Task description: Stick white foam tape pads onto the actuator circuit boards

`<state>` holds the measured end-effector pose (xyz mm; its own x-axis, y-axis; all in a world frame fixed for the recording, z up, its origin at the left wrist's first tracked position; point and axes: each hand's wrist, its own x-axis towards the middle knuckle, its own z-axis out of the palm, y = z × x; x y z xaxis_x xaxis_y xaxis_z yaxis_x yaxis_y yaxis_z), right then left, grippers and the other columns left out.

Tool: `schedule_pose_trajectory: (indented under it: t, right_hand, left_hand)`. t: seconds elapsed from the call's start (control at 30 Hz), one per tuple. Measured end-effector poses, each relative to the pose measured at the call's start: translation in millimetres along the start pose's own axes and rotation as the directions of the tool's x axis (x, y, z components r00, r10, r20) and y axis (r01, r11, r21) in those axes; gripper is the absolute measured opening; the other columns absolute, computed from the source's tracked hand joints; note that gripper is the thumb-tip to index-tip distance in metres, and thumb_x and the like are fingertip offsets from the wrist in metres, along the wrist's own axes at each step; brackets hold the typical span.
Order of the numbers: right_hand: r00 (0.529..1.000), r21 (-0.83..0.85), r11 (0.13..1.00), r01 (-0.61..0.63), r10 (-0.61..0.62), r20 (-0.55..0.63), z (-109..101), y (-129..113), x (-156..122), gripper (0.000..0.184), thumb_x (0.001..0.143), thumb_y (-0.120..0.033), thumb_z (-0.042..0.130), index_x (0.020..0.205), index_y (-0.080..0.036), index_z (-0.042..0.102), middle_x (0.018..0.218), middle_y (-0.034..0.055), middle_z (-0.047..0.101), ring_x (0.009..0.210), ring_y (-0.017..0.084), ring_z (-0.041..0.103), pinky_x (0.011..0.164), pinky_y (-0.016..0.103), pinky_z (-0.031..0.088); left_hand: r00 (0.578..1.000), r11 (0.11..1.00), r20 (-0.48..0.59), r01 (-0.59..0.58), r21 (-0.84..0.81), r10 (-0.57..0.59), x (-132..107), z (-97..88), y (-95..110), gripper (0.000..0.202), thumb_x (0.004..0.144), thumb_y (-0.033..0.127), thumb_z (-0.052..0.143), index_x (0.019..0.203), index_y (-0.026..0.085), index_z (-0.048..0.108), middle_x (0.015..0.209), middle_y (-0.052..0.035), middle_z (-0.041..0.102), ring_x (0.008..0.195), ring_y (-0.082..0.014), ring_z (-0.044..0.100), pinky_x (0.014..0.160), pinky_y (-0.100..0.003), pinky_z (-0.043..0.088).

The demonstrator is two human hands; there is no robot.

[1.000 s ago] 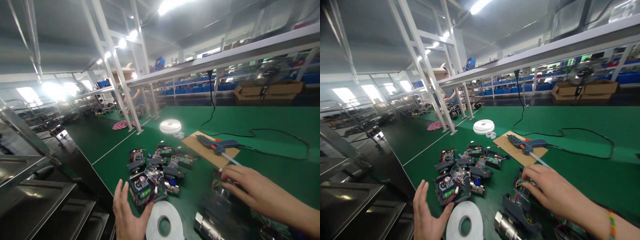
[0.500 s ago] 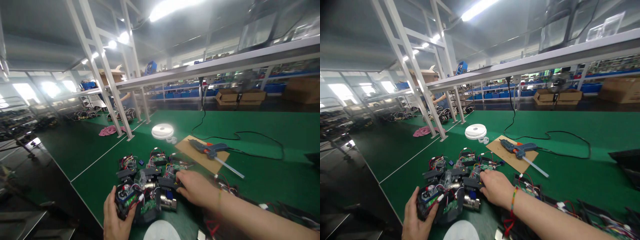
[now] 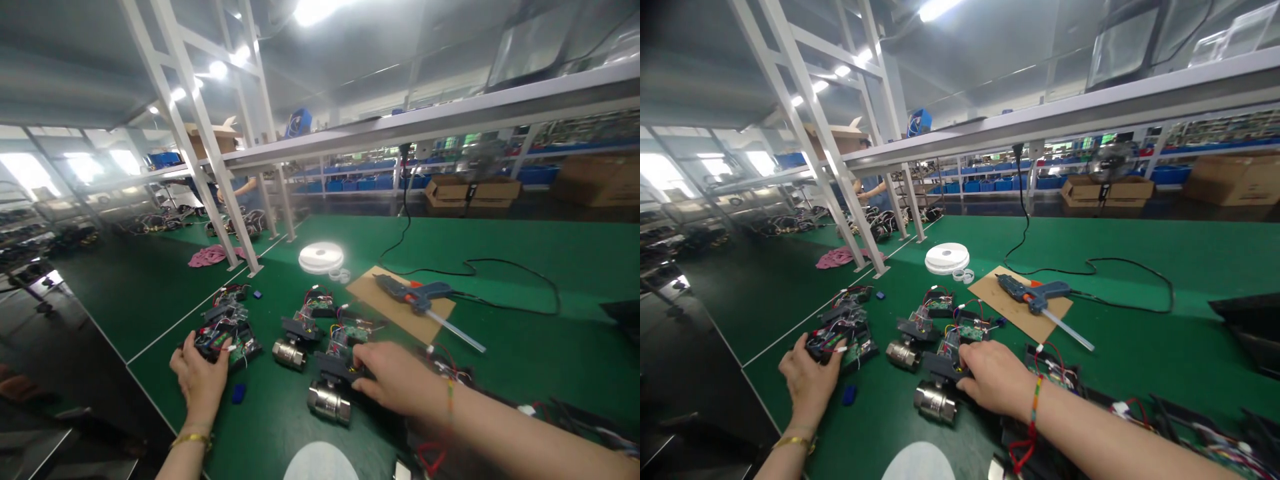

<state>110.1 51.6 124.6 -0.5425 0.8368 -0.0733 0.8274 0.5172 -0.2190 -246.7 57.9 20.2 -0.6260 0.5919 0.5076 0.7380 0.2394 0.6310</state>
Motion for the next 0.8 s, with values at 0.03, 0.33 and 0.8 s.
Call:
schedule_pose_trajectory:
  t: [0.03,0.33,0.8]
  right_hand:
    - [1.000,0.000,1.000,0.002,-0.002,0.004,0.2,-0.7,-2.4,0.016,0.083,-0.028,0.073,0.092,-0.017,0.066,0.095,0.0090,0.074,0.089,0.029,0.069,0.070,0.033,0.045]
    - [0.999,0.048,0.998,-0.033,0.033,-0.005,10.1,-25.6,-18.0,0.015,0.084,-0.028,0.071,0.092,-0.016,0.068,0.096,0.0093,0.074,0.092,0.030,0.070,0.074,0.034,0.048]
    - [0.989,-0.180,0.973,-0.146,0.138,-0.055,-16.7,96.7,40.7,0.024,0.081,-0.009,0.070,0.106,-0.012,0.068,0.111,0.0114,0.069,0.112,0.029,0.060,0.099,0.048,0.046]
  left_hand:
    - [0.999,1.000,0.015,0.030,0.004,-0.030,3.4,0.6,2.0,0.092,0.082,0.068,0.051,0.146,0.005,0.032,0.137,-0.0286,0.033,0.135,-0.0491,0.033,0.103,-0.066,0.040]
    - [0.972,0.971,-0.102,-0.220,-0.090,0.211,-71.7,-26.8,37.2,0.085,0.084,0.062,0.055,0.152,0.017,0.028,0.147,-0.0205,0.038,0.138,-0.0397,0.038,0.111,-0.058,0.037]
    - [0.809,0.851,0.269,-0.514,-0.106,0.523,-165.0,14.1,121.1,0.087,0.079,0.033,0.067,0.153,0.027,0.020,0.148,-0.0186,0.032,0.122,-0.0399,0.050,0.092,-0.056,0.052]
